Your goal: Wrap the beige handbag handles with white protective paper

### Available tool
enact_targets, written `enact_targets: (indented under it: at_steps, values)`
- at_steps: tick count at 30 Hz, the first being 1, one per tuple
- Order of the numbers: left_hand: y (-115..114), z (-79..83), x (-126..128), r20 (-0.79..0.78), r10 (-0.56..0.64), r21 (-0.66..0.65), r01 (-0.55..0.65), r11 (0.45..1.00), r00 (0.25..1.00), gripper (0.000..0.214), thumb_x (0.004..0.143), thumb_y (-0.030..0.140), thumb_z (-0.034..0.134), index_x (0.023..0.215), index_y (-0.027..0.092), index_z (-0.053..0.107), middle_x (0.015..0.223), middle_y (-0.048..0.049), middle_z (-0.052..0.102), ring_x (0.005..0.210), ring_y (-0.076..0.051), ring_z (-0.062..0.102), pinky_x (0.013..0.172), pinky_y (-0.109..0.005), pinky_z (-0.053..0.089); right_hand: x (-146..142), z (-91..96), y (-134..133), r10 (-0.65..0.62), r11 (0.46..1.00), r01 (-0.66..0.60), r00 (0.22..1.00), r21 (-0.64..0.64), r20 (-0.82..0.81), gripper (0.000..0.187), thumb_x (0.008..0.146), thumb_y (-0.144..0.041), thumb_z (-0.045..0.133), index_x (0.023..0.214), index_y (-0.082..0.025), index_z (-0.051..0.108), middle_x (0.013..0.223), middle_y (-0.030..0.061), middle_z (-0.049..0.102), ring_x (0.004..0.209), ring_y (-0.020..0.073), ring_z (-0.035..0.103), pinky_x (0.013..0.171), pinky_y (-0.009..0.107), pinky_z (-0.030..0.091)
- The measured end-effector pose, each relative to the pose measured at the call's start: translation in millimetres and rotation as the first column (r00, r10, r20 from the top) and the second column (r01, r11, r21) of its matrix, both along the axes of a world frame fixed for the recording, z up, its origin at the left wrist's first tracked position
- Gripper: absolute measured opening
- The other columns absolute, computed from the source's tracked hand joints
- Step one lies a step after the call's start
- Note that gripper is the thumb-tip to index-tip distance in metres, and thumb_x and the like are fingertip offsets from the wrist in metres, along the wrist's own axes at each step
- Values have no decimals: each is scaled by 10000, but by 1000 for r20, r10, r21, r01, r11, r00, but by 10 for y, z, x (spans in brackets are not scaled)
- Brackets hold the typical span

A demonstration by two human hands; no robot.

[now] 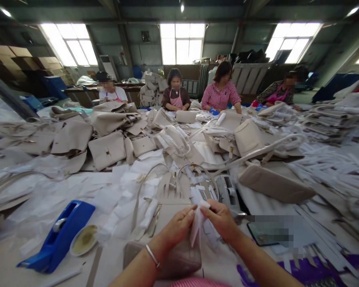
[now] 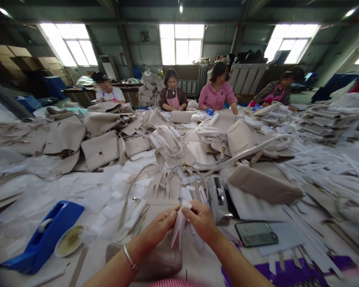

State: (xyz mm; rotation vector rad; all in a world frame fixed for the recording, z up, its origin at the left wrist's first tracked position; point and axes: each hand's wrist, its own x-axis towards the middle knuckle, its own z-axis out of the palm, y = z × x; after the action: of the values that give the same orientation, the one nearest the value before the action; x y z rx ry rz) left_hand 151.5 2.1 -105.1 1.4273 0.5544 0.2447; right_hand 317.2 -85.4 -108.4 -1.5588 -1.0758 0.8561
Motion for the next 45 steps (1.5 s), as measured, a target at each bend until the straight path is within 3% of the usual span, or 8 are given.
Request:
enact_targets:
  at_steps: [3, 9, 12, 18, 26, 33, 40, 45]
  values:
    - [-40, 62, -88, -108, -108, 47, 113, 992, 988, 410, 893, 474, 498, 733, 129, 651, 658, 5, 546, 622, -133, 451, 610, -258, 369, 9, 42, -66, -66, 998, 62, 989, 34, 132, 376, 887, -430, 571, 611, -180, 520, 649, -32, 453, 624, 116, 449, 581, 247, 353]
    - [-251, 2, -50, -230, 1, 233, 54, 971, 973, 253, 855, 303, 485, 679, 152, 585, 619, 27, 498, 598, -120, 403, 547, -244, 290, -95, -28, -124, -165, 985, 171, 975, -24, 148, 408, 869, -487, 571, 593, -194, 506, 597, -25, 458, 586, 129, 448, 551, 262, 354]
    - [-301, -35, -30, -223, 108, 342, -26, 939, 969, 292, 879, 318, 465, 673, 157, 595, 639, -3, 548, 605, -135, 427, 564, -256, 304, -69, -109, -170, -117, 990, 115, 993, -82, -12, 381, 864, -515, 575, 669, -188, 557, 572, -31, 460, 549, 126, 436, 527, 263, 346]
    - [-299, -70, -78, -168, 87, 191, -54, 980, 982, 249, 857, 286, 488, 803, 129, 673, 739, -42, 634, 661, -159, 508, 606, -249, 379, -41, -262, -316, 161, 977, -198, 926, -75, -342, 311, 790, -436, 692, 954, -172, 678, 723, -9, 598, 594, 118, 459, 563, 249, 380]
    - [-339, -156, -55, -56, 104, 259, -86, 962, 993, 303, 897, 307, 474, 810, 136, 708, 803, -73, 683, 765, -198, 564, 719, -280, 421, -324, -423, -239, 33, 996, -44, 991, -83, -132, 272, 835, -429, 646, 848, -157, 660, 812, 43, 669, 805, 218, 594, 739, 318, 472]
    - [-256, -58, -196, -65, -25, 14, 25, 1000, 998, 199, 823, 265, 525, 837, 126, 667, 740, -12, 606, 663, -137, 491, 612, -240, 365, -374, -497, -237, -39, 995, 31, 995, -92, -87, 341, 870, -489, 587, 822, -154, 630, 753, 36, 627, 711, 181, 550, 658, 288, 449]
    - [-365, -163, -159, -230, 169, 400, -66, 914, 958, 370, 908, 378, 465, 652, 169, 632, 629, -53, 603, 608, -168, 497, 590, -293, 316, -313, -519, -258, 11, 990, -57, 940, -126, -341, 365, 842, -528, 619, 870, -165, 610, 627, -42, 482, 550, 102, 392, 506, 242, 326]
    - [-409, -190, -132, -212, 155, 456, -42, 889, 965, 322, 888, 338, 497, 639, 198, 647, 655, -75, 616, 647, -199, 515, 659, -324, 343, -189, -464, -213, -35, 987, -39, 896, -155, -444, 436, 773, -566, 685, 877, -156, 580, 592, -56, 481, 495, 77, 392, 463, 221, 296]
